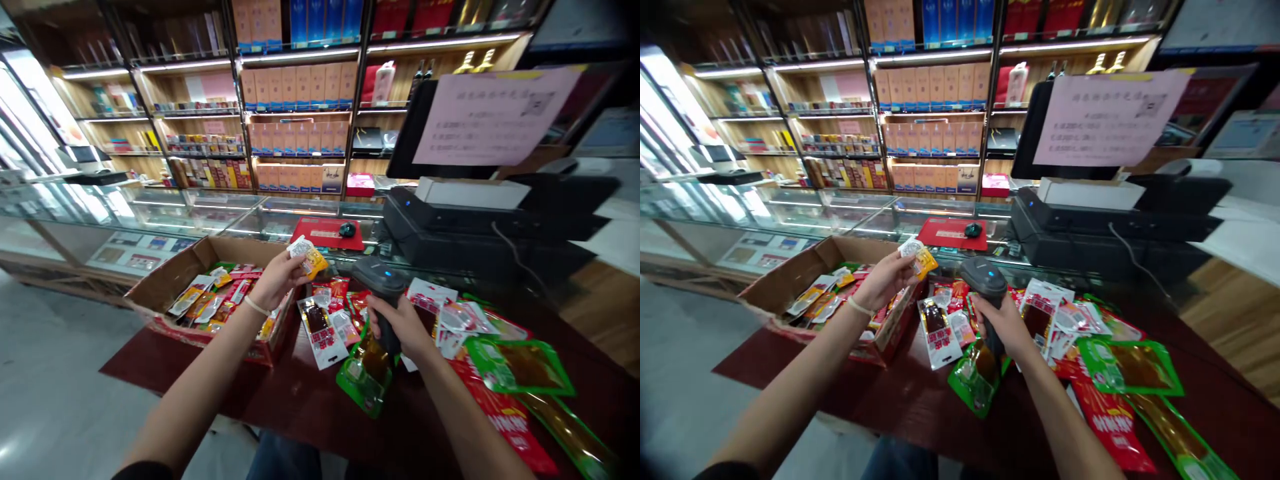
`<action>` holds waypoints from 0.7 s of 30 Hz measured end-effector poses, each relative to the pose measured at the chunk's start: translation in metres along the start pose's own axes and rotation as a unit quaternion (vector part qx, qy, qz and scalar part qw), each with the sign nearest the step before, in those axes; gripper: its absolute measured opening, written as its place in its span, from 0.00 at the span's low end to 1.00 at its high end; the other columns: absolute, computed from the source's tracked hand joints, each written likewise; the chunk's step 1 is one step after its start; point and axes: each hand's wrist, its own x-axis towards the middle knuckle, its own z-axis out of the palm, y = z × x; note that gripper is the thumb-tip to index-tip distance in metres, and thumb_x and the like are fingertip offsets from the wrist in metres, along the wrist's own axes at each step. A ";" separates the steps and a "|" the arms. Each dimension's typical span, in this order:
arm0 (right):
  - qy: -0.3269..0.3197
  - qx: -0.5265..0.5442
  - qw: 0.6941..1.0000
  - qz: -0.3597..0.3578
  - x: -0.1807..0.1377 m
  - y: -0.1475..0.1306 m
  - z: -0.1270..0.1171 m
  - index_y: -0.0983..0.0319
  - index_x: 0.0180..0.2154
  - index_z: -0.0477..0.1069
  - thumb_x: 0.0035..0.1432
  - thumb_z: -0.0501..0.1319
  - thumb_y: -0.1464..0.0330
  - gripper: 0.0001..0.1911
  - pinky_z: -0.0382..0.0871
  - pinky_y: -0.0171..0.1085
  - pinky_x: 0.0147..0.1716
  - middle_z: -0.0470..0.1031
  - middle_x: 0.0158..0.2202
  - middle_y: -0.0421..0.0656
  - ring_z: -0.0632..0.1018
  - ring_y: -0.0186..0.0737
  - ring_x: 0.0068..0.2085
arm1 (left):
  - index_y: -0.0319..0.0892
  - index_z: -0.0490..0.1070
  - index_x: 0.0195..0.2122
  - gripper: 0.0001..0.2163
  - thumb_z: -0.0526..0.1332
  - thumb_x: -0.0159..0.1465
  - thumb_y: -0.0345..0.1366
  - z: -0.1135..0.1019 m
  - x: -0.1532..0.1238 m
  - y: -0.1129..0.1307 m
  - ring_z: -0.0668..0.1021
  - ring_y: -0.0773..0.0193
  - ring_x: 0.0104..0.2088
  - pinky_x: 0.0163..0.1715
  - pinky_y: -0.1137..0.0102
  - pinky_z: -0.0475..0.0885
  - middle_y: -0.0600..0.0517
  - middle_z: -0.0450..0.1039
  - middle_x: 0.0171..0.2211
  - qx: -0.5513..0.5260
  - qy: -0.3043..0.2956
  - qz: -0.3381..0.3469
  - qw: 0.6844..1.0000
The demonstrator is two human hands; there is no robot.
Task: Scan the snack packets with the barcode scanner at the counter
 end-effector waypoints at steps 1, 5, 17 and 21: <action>0.013 0.009 1.000 -0.004 -0.002 0.002 -0.006 0.60 0.24 0.65 0.52 0.70 0.52 0.22 0.63 0.32 0.15 0.66 0.18 0.35 0.67 0.30 0.15 | 0.39 0.73 0.44 0.09 0.66 0.62 0.31 0.014 0.000 -0.007 0.82 0.65 0.31 0.31 0.73 0.78 0.46 0.80 0.38 -0.026 -0.001 -0.006 1.000; 0.047 0.021 0.998 -0.020 -0.006 0.012 -0.031 0.60 0.26 0.66 0.53 0.70 0.54 0.21 0.63 0.31 0.15 0.66 0.18 0.34 0.67 0.30 0.16 | 0.40 0.72 0.39 0.05 0.65 0.62 0.28 0.060 0.008 -0.048 0.80 0.71 0.29 0.31 0.77 0.75 0.52 0.79 0.32 -0.157 0.036 -0.002 0.987; 0.063 0.011 0.998 0.023 -0.011 0.042 -0.053 0.58 0.34 0.62 0.55 0.68 0.53 0.20 0.63 0.31 0.15 0.67 0.18 0.32 0.67 0.31 0.15 | 0.42 0.68 0.36 0.08 0.65 0.60 0.26 0.052 0.048 -0.171 0.83 0.67 0.39 0.48 0.70 0.76 0.52 0.80 0.38 -0.207 0.162 0.028 0.965; 0.025 -0.066 0.993 0.092 -0.012 0.049 -0.046 0.57 0.43 0.63 0.53 0.69 0.54 0.23 0.61 0.31 0.13 0.67 0.16 0.29 0.67 0.33 0.14 | 0.42 0.68 0.40 0.08 0.66 0.62 0.30 0.036 0.048 -0.180 0.83 0.65 0.41 0.47 0.70 0.78 0.49 0.80 0.42 -0.212 0.157 0.014 0.964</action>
